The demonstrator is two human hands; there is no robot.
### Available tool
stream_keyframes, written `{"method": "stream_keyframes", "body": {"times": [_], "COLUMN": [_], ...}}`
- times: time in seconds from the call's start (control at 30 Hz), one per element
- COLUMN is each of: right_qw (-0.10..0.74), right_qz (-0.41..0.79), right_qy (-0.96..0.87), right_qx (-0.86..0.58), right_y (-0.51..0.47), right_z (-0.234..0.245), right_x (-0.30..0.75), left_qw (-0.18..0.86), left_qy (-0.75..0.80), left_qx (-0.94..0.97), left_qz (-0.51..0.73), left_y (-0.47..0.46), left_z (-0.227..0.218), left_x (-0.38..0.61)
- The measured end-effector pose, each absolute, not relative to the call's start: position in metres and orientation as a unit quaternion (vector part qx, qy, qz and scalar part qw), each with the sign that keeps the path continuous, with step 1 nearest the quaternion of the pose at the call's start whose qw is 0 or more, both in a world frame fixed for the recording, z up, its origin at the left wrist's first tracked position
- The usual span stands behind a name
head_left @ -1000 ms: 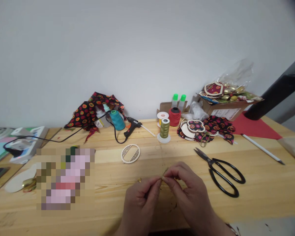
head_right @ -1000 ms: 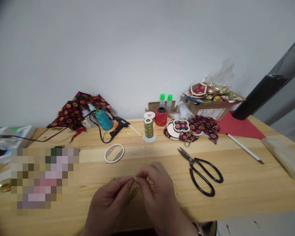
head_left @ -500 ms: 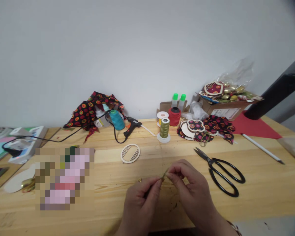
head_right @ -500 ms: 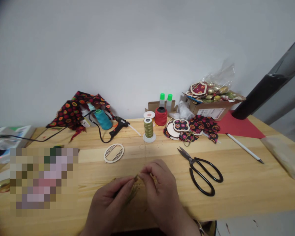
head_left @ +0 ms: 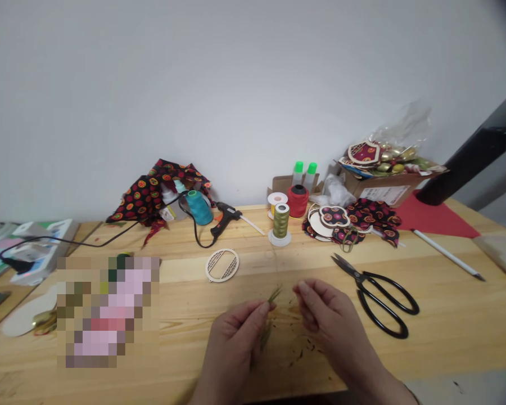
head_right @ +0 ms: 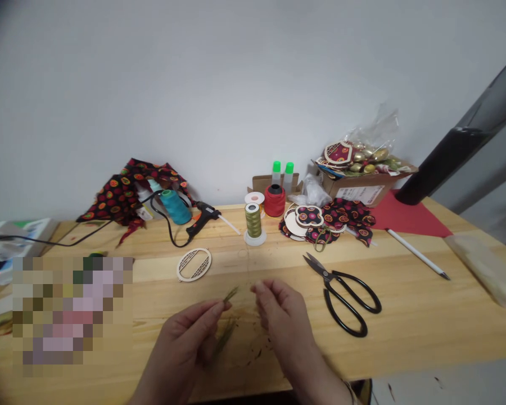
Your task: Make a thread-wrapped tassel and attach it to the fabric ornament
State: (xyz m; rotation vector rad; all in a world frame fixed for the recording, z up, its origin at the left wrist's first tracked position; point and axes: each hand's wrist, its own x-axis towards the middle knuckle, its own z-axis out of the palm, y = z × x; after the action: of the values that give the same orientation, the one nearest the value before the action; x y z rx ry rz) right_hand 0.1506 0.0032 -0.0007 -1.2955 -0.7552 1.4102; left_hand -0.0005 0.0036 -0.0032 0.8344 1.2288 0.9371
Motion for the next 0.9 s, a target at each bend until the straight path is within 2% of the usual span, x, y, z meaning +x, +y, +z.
{"method": "stream_keyframes", "body": {"times": [0.17,0.57,0.9], "right_qw": [0.451,0.474,0.494], "right_qz": [0.681,0.708,0.680], "right_qy": [-0.292,-0.262,-0.265], "right_qx": [-0.497,-0.452,-0.473], "right_y": [0.000,0.000,0.004], "right_z": [0.004,0.005,0.011], "right_x": [0.143,0.136,0.136], "left_qw": [0.644,0.657,0.655], "left_qy": [0.524,0.505,0.515], "left_qx": [0.370,0.361,0.387], "left_qz": [0.417,0.428,0.395], "left_y": [0.003,0.002,0.001], "left_z": [0.001,0.005,0.003], "left_x": [0.001,0.002,0.002]}}
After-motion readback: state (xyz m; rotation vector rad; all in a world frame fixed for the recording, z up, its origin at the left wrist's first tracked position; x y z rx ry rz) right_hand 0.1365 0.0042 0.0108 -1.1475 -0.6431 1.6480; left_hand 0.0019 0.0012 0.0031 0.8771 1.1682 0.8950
